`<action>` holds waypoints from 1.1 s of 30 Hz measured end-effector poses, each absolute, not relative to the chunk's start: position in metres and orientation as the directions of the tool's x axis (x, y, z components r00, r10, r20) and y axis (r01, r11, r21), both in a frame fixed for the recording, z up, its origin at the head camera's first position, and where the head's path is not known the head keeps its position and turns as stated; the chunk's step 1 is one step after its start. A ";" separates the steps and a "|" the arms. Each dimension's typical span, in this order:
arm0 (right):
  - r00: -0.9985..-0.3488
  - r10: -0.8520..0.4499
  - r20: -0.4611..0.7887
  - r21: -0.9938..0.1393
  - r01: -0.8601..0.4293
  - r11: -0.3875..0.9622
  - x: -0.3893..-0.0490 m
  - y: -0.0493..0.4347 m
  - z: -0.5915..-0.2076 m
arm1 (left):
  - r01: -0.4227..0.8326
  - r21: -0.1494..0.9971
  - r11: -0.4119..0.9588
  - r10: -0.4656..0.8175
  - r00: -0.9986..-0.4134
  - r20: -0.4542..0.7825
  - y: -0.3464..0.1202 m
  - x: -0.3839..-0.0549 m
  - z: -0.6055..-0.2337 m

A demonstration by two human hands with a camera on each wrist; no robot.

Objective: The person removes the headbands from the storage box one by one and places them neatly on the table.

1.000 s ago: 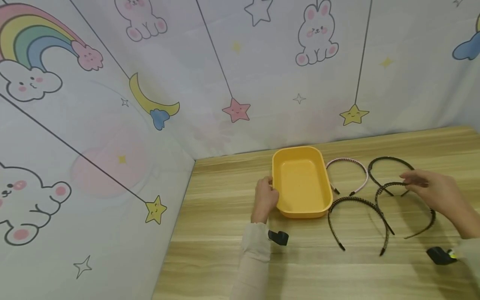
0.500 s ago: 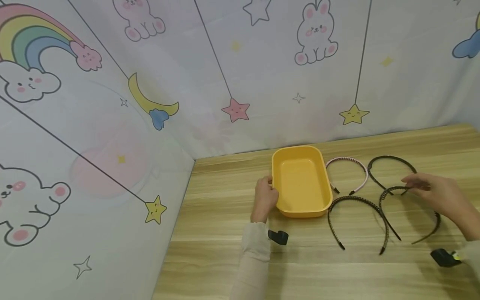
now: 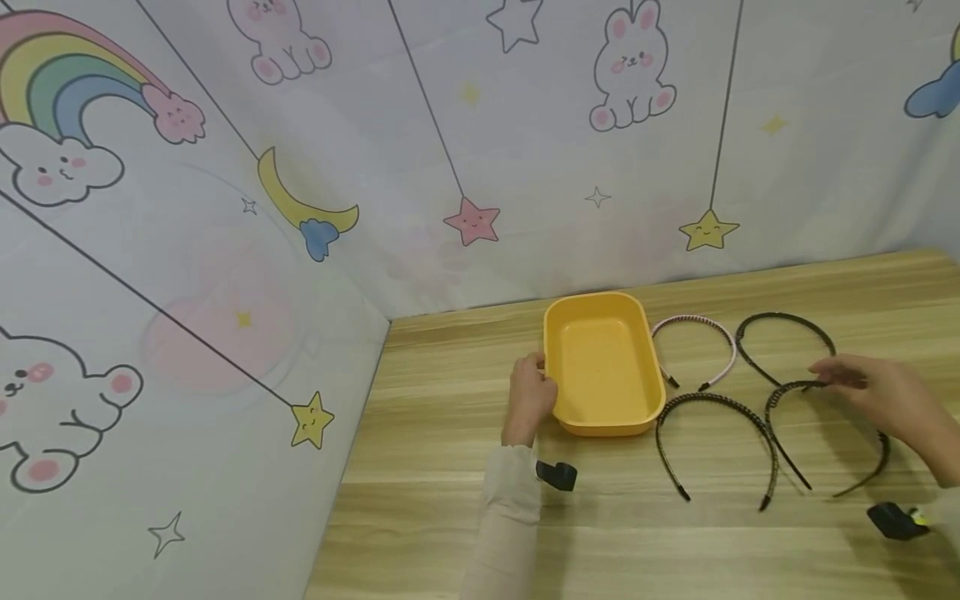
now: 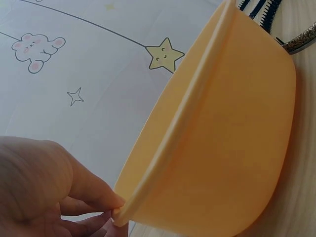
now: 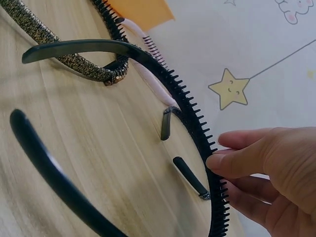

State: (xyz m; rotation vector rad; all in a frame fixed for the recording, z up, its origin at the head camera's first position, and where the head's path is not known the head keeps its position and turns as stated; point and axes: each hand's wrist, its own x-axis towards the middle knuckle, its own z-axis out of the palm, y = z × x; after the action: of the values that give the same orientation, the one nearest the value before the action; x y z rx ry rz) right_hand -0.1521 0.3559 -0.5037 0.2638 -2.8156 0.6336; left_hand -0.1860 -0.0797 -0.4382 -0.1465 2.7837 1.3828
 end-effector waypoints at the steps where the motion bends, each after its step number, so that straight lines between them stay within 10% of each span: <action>1: -0.957 -0.125 0.263 -0.416 -0.229 0.880 -0.149 0.353 -0.499 | -0.097 0.794 0.600 -0.071 -0.995 -0.068 -0.080 -0.186 -0.438; 33: -0.957 -0.149 0.251 -0.388 -0.240 0.890 -0.137 0.350 -0.493 | -0.058 0.778 0.626 -0.061 -0.998 -0.025 -0.080 -0.186 -0.439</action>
State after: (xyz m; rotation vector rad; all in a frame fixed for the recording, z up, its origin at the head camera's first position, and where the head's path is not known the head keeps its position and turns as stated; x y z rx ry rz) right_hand -0.1366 0.3496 -0.4930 0.2967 -2.8434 0.6234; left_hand -0.1858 -0.0800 -0.4389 -0.1035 2.8360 1.3570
